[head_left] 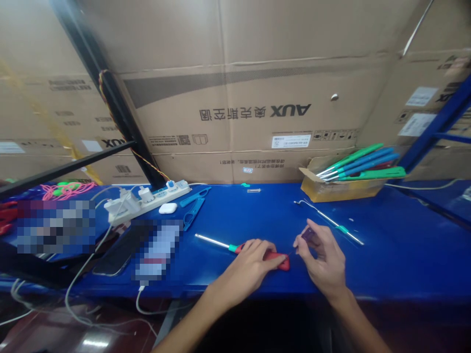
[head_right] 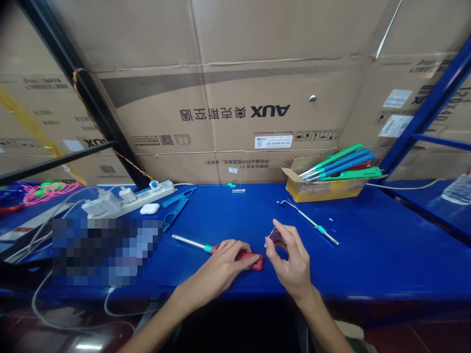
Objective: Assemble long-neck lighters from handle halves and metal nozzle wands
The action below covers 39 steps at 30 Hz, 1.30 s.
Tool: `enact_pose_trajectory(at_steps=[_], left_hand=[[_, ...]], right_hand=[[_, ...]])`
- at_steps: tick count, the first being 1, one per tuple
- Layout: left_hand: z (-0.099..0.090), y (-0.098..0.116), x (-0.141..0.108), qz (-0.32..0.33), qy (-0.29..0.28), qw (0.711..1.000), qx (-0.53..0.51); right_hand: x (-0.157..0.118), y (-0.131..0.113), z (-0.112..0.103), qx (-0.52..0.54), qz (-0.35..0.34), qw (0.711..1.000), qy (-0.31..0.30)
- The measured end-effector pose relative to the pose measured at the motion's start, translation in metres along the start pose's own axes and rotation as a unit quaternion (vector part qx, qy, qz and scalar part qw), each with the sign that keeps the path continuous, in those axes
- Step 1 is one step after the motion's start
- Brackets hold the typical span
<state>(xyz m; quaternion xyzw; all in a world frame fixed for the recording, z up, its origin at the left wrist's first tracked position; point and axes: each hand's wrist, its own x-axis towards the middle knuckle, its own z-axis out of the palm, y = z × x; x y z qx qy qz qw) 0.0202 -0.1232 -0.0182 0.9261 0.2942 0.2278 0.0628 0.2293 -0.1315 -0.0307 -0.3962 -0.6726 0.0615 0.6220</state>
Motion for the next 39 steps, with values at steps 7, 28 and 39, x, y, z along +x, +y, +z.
enact_pose_trajectory(at_steps=[7, 28, 39], left_hand=[[0.000, 0.000, 0.000, -0.005, -0.004, 1.000, -0.005], [0.001, 0.001, -0.002, -0.014, -0.017, 1.000, -0.009], [0.002, 0.001, -0.002, -0.008, -0.007, 1.000, 0.012]], right_hand=[[0.000, 0.001, -0.001, 0.009, -0.010, 1.000, -0.011], [0.010, 0.003, 0.001, 0.102, 0.010, 0.994, -0.030], [0.008, 0.001, -0.001, 0.065, -0.024, 0.997, -0.027]])
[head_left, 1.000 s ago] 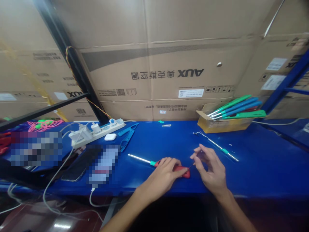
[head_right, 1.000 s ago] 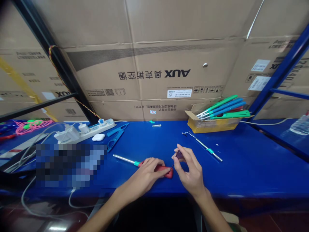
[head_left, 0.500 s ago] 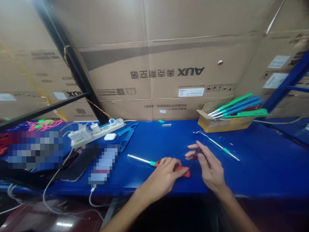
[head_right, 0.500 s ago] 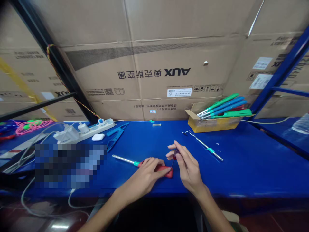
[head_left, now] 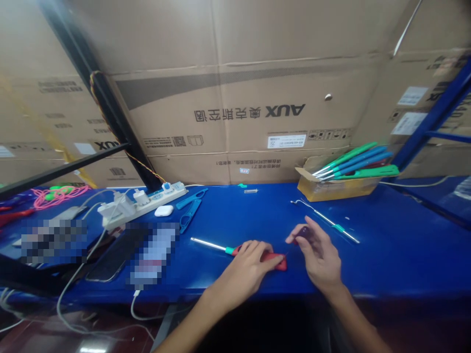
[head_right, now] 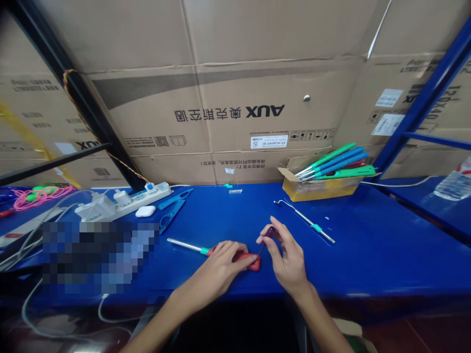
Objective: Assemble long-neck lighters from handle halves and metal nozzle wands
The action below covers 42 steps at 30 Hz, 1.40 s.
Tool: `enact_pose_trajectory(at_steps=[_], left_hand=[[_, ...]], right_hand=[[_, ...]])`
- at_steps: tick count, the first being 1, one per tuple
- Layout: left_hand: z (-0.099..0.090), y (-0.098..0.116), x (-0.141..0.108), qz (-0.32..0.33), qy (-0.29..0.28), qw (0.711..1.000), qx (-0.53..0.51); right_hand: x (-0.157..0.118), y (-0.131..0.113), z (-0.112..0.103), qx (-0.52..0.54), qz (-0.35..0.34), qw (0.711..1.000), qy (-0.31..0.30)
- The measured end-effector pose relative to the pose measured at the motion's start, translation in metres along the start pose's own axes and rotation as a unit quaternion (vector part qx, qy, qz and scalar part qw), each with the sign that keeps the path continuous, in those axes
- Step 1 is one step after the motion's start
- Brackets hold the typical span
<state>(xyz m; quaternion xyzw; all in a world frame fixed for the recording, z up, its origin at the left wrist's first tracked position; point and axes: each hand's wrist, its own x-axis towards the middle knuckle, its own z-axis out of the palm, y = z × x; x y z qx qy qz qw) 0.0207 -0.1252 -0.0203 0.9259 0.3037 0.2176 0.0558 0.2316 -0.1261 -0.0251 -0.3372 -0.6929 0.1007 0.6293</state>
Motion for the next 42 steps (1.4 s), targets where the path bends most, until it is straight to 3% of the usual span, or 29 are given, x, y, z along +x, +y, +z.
enact_pose_trajectory(at_steps=[5, 8, 16, 19, 25, 31, 37, 42], left_hand=[[-0.0010, 0.0010, 0.0002, 0.004, 0.008, 1.000, 0.005], [0.0009, 0.0002, 0.0005, 0.002, 0.011, 1.000, 0.009], [-0.0007, 0.0007, 0.0011, 0.004, 0.006, 1.000, 0.005], [0.0001, 0.0008, 0.0003, 0.003, 0.012, 1.000, 0.011], [0.0008, 0.0009, -0.0007, -0.003, 0.007, 1.000, 0.005], [0.0027, 0.0001, -0.0011, 0.000, 0.016, 1.000, 0.008], [0.0038, -0.0003, -0.0018, -0.005, 0.013, 1.000, -0.003], [0.0045, -0.0008, -0.0016, -0.008, 0.011, 1.000, -0.012]], right_hand=[[-0.0002, 0.0004, -0.0033, -0.029, -0.054, 0.998, 0.002], [-0.0011, -0.0012, -0.0027, -0.046, -0.054, 0.997, -0.020], [-0.0009, -0.0010, -0.0030, -0.072, -0.090, 0.993, -0.003], [-0.0014, -0.0028, -0.0024, -0.085, -0.080, 0.993, -0.022], [-0.0003, -0.0016, -0.0033, -0.081, -0.083, 0.993, 0.014], [-0.0016, -0.0029, -0.0036, -0.093, -0.072, 0.993, -0.020], [-0.0006, -0.0032, -0.0038, -0.078, -0.079, 0.994, 0.004], [-0.0037, -0.0027, -0.0034, -0.059, -0.058, 0.996, -0.029]])
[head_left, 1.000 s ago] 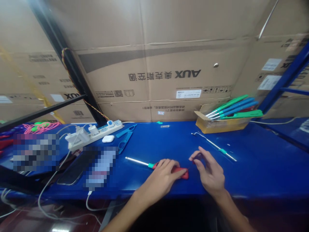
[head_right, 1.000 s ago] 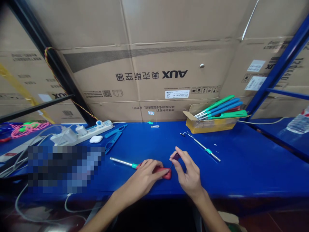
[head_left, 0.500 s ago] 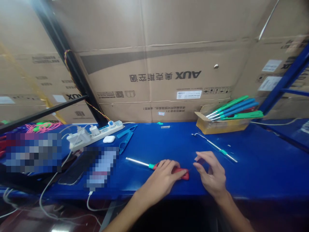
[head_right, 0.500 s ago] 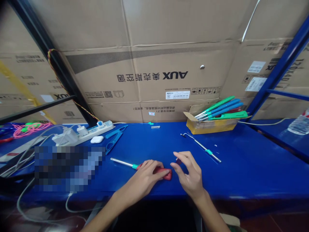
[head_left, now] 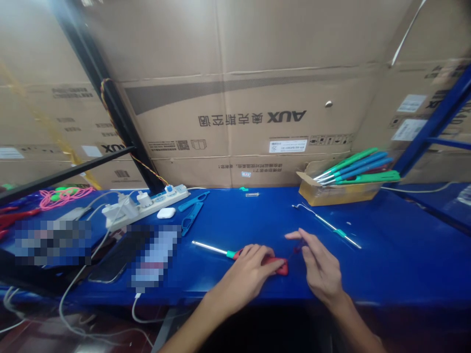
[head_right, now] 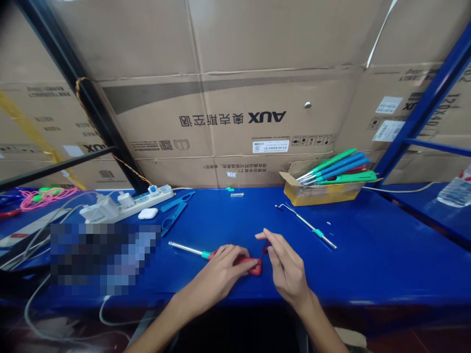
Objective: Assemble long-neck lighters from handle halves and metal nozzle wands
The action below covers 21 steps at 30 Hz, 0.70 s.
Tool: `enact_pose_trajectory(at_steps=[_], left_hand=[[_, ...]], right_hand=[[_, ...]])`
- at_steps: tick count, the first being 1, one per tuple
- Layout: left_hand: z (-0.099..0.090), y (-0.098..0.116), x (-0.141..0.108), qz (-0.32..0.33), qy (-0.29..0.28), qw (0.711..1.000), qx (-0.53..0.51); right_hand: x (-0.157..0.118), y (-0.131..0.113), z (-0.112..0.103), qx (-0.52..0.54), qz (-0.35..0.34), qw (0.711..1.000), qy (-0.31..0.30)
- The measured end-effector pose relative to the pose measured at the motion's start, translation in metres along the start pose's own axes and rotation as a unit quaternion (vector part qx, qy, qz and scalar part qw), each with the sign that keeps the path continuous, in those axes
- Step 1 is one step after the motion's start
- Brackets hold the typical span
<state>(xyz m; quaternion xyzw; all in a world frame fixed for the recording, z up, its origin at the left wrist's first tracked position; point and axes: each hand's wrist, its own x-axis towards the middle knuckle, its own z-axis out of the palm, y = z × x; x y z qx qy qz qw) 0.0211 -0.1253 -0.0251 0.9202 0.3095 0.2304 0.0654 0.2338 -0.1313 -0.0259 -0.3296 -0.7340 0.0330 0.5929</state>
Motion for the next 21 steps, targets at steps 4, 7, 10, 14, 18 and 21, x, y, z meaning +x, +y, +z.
enact_pose_trajectory(at_steps=[4, 7, 10, 14, 18, 21], left_hand=[[-0.0023, 0.0007, 0.0005, 0.000, 0.000, 1.000, -0.003], [-0.0038, 0.0015, 0.0008, -0.001, -0.004, 1.000, -0.004], [-0.0029, 0.0015, 0.0009, 0.001, 0.003, 1.000, 0.000], [-0.0004, 0.0008, 0.0005, 0.000, 0.010, 1.000, 0.005], [-0.0004, 0.0000, -0.0001, 0.003, 0.004, 1.000, 0.002], [-0.0003, -0.0005, -0.0002, 0.008, 0.008, 1.000, 0.007]], right_hand=[[0.0031, 0.0001, 0.0020, 0.050, 0.007, 0.999, 0.010], [0.0059, 0.0013, 0.0020, 0.048, -0.002, 0.998, 0.035], [0.0055, 0.0008, 0.0014, 0.037, 0.003, 0.999, 0.025], [0.0046, -0.0017, 0.0020, 0.030, 0.025, 0.999, 0.020], [0.0067, -0.0002, 0.0030, 0.054, 0.018, 0.997, 0.046], [0.0066, 0.0011, 0.0022, 0.045, 0.007, 0.998, 0.050]])
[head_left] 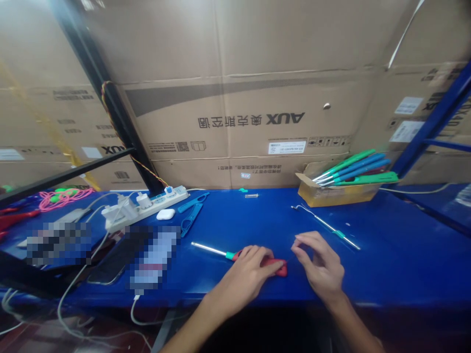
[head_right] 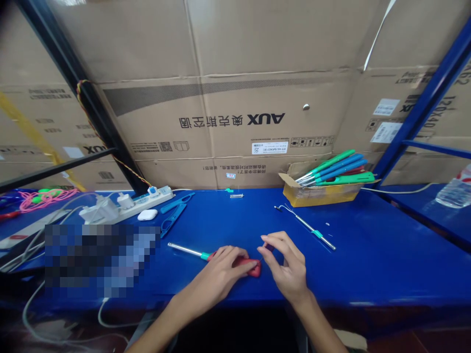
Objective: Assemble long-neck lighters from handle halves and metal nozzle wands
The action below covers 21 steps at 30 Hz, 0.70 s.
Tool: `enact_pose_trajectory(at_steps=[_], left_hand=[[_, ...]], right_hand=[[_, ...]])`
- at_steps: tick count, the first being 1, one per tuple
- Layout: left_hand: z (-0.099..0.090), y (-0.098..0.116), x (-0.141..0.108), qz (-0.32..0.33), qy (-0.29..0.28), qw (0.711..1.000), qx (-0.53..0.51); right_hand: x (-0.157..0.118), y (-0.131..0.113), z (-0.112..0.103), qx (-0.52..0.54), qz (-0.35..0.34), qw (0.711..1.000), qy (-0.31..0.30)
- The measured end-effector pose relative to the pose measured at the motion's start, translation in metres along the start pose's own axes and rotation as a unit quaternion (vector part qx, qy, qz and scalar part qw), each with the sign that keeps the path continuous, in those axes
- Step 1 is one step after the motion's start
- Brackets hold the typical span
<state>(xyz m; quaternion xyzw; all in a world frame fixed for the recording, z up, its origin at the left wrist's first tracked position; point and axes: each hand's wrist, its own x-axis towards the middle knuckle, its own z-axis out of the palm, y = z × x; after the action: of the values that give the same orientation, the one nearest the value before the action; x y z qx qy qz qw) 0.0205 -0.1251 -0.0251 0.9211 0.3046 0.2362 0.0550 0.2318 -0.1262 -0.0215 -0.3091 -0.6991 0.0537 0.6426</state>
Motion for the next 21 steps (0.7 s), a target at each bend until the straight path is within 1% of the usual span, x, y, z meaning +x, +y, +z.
enact_pose_trajectory(at_steps=[5, 9, 12, 16, 19, 21], left_hand=[[0.002, 0.000, 0.000, 0.001, 0.009, 1.000, 0.006], [0.001, 0.000, 0.000, 0.001, 0.001, 1.000, -0.001], [0.001, 0.001, 0.000, 0.001, 0.004, 1.000, 0.002], [0.000, 0.001, 0.001, 0.002, 0.012, 1.000, 0.008], [-0.001, 0.001, 0.001, 0.000, 0.007, 1.000, 0.004], [-0.002, 0.002, 0.001, -0.001, 0.002, 1.000, -0.001]], right_hand=[[0.000, -0.006, -0.002, -0.005, 0.035, 0.998, -0.055], [0.008, -0.013, -0.004, 0.017, 0.036, 0.997, -0.060], [0.014, -0.017, -0.007, -0.013, 0.030, 0.998, -0.060], [0.014, -0.021, -0.012, -0.031, 0.047, 0.993, -0.104], [0.013, -0.020, -0.016, -0.022, 0.064, 0.993, -0.099], [0.014, -0.019, -0.017, -0.032, 0.054, 0.994, -0.085]])
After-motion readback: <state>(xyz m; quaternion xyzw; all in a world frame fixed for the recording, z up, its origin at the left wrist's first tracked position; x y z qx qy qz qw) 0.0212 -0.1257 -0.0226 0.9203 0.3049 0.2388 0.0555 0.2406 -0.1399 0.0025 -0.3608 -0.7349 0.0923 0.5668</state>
